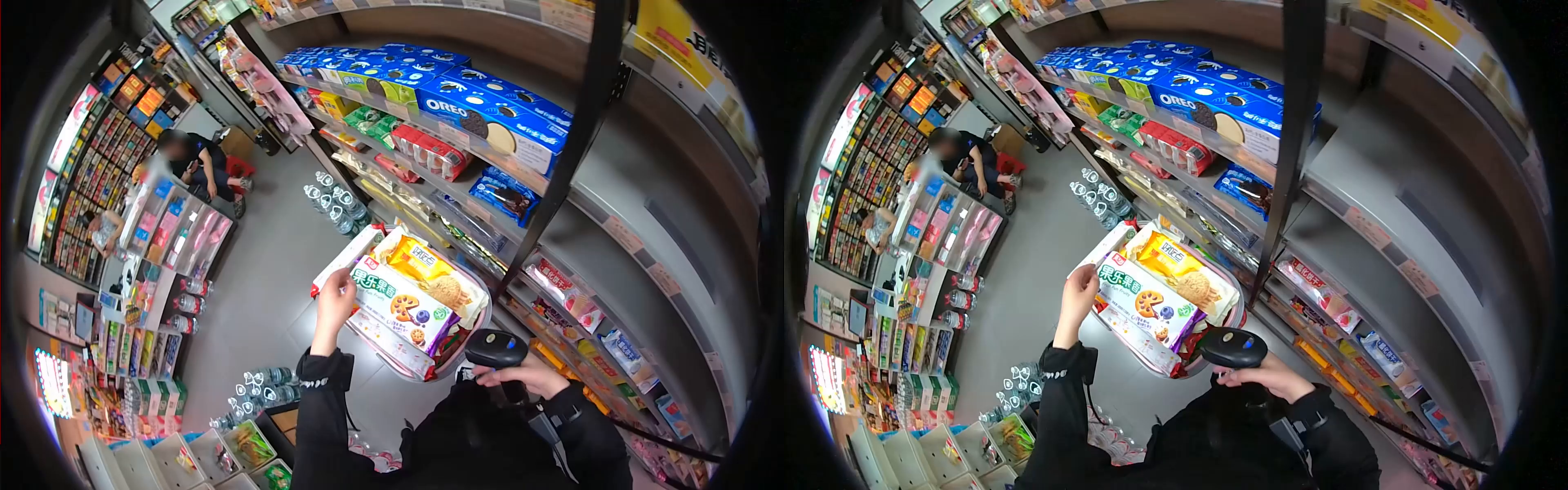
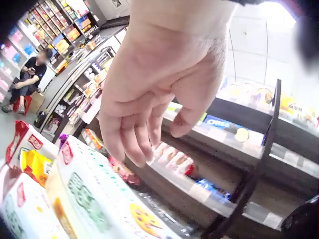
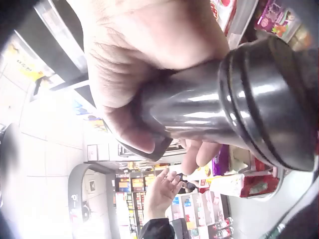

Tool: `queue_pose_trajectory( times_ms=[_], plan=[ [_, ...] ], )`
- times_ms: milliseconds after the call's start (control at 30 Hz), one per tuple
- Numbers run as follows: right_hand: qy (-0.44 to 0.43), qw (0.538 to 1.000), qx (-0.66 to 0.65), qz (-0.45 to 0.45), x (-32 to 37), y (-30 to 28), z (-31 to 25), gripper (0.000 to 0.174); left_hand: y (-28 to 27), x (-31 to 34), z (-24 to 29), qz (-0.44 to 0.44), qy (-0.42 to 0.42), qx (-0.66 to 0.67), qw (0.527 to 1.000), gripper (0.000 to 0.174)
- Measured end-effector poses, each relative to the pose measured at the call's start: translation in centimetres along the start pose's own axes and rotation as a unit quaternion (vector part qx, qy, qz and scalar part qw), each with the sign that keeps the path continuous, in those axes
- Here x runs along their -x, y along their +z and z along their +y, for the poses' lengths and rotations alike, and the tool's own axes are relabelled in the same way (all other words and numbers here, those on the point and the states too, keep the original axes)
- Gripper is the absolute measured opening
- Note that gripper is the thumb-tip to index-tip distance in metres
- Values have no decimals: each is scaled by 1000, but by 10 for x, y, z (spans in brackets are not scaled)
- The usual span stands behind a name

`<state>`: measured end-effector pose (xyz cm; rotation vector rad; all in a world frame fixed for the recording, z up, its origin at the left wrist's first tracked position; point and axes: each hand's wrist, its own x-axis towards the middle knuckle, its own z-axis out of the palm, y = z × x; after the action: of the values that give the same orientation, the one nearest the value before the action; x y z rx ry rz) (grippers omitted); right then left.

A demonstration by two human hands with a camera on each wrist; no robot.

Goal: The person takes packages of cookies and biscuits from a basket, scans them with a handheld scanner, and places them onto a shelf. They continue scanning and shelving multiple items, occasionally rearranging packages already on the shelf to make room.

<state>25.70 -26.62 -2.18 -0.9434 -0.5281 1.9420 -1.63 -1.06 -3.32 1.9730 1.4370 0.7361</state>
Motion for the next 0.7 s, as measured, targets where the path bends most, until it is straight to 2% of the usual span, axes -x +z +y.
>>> queue_pose_trajectory(
  times_ms=[33,100,167,233,300,367,400,433,500,533,633,700],
  plan=[
    [-6,1000,2,8,-12,2,0,48,2,-10,-8,-5,-2,1,1000,30],
    [-21,999,18,26,-32,9,-4,44,4,-28,-17,-16,-15,-108,994,40],
    [-14,1000,-1,19,-51,7,0,40,6,-41,-19,-32,-41,-112,992,46],
    [8,1000,4,19,-70,7,6,38,2,-55,-11,-173,-94,-126,972,45],
    [17,999,12,25,-80,7,10,38,3,-64,-12,-165,-77,-127,975,48],
    [15,999,17,27,-89,5,18,37,1,-70,-2,-242,-120,-121,955,55],
    [12,1000,9,21,-93,5,19,39,-1,-70,2,-261,-136,-76,953,63],
    [12,1000,7,23,-94,7,19,39,1,-72,0,-263,-135,-76,952,63],
    [9,999,14,37,-97,11,14,41,3,-77,-8,-281,-214,-22,936,57],
    [8,999,12,38,-99,11,14,41,5,-78,-14,-305,-212,-18,928,60],
    [26,999,28,29,-104,9,16,43,7,-75,-19,-310,-203,-39,928,63],
    [1,999,47,24,-106,9,15,46,9,-71,-22,-297,-191,-42,935,64]
  ],
)
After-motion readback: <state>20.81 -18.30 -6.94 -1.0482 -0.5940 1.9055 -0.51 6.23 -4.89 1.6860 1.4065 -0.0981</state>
